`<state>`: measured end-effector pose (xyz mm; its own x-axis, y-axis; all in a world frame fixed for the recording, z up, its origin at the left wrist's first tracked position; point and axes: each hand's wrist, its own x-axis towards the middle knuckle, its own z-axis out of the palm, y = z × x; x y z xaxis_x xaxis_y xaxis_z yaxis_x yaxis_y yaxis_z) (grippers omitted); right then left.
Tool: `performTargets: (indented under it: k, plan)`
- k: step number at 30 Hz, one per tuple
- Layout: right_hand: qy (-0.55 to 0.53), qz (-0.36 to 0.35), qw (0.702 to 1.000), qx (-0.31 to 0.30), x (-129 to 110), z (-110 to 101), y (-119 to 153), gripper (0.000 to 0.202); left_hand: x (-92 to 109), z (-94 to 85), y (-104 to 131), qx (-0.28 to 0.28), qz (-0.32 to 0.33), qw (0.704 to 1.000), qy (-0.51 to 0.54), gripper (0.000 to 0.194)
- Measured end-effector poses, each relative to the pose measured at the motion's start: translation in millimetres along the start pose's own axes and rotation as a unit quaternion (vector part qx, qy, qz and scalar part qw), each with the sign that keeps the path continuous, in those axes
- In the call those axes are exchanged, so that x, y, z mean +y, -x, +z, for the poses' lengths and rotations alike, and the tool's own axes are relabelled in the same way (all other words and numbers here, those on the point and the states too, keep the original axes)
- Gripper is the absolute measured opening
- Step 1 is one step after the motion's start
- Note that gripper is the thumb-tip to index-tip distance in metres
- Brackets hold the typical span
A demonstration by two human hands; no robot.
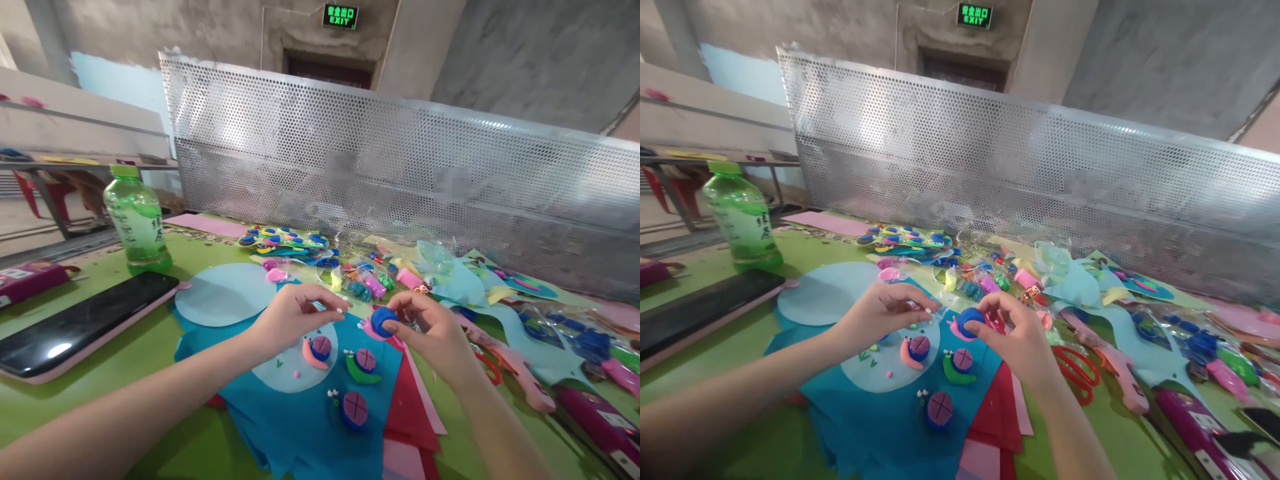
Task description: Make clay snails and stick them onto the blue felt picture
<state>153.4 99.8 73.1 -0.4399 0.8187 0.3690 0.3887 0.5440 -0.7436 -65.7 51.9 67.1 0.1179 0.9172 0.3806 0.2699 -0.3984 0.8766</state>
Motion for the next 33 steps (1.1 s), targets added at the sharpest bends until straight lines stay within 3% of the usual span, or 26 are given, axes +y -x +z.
performTargets:
  k: [9, 14, 26, 33]
  plan:
    - [-0.053, -0.045, 0.998, 0.002, -8, -4, 4, 0.018, 7, 2.0, 5, -0.033, 0.074, 0.994, -0.076, 0.006]
    - [-0.063, -0.042, 0.997, 0.020, -11, -2, 5, 0.017, 9, 2.6, 8, -0.038, 0.082, 0.993, -0.077, 0.016]
    - [-0.043, -0.060, 0.997, 0.022, -13, 0, 7, 0.017, 14, 4.4, 11, -0.025, 0.080, 0.990, -0.113, 0.008]
    - [-0.022, -0.064, 0.998, 0.019, -16, 4, 8, 0.015, 8, 5.1, 13, -0.008, 0.184, 0.970, -0.158, 0.010]
